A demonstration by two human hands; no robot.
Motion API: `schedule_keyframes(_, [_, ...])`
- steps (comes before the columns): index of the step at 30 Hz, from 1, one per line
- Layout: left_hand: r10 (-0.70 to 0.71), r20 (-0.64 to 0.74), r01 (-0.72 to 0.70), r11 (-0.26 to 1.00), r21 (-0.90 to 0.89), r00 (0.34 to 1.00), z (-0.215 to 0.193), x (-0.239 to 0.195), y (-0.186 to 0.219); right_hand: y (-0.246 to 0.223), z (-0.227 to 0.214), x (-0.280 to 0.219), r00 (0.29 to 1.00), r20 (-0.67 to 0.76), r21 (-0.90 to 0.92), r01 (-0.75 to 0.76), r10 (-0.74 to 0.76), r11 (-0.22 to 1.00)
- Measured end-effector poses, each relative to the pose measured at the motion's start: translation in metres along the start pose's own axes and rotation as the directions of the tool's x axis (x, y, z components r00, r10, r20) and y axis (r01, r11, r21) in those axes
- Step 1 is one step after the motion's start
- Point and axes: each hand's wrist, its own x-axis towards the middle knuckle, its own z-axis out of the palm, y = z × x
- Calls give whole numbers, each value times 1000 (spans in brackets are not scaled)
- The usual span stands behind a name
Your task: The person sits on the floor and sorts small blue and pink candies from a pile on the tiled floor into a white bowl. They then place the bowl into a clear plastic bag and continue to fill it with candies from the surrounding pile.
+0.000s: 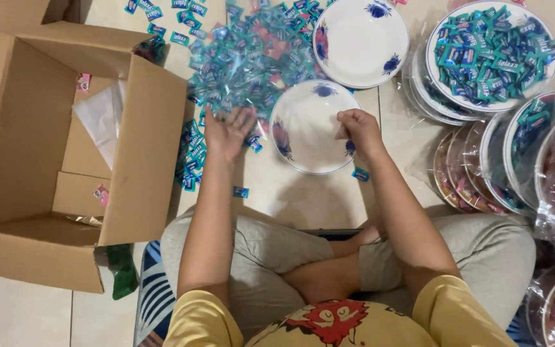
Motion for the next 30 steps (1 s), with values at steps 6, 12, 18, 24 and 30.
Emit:
schedule_keyframes(6, [583,737,-817,-203,539,342,12,-17,-73,25,-4,28,1000,6,124,5,-5,992])
schedule_keyframes(12, [-294,623,-497,-849,178,725,-5,-40,-172,12,-5,2,994,-36,136,105,-101,985])
schedule_keyframes(18, [-283,601,-519,-814,262,748,-86,74,-197,24,-42,-3,989,-95,-33,112,-115,993])
schedule_keyframes(24, [-170,743,-658,-617,432,647,-36,37,-156,-23,-14,-43,661,404,-758,629,-632,173])
schedule_keyframes(30, [-202,813,-626,-744,235,546,-44,41,-154,26,-14,-20,660,458,-774,626,-595,100])
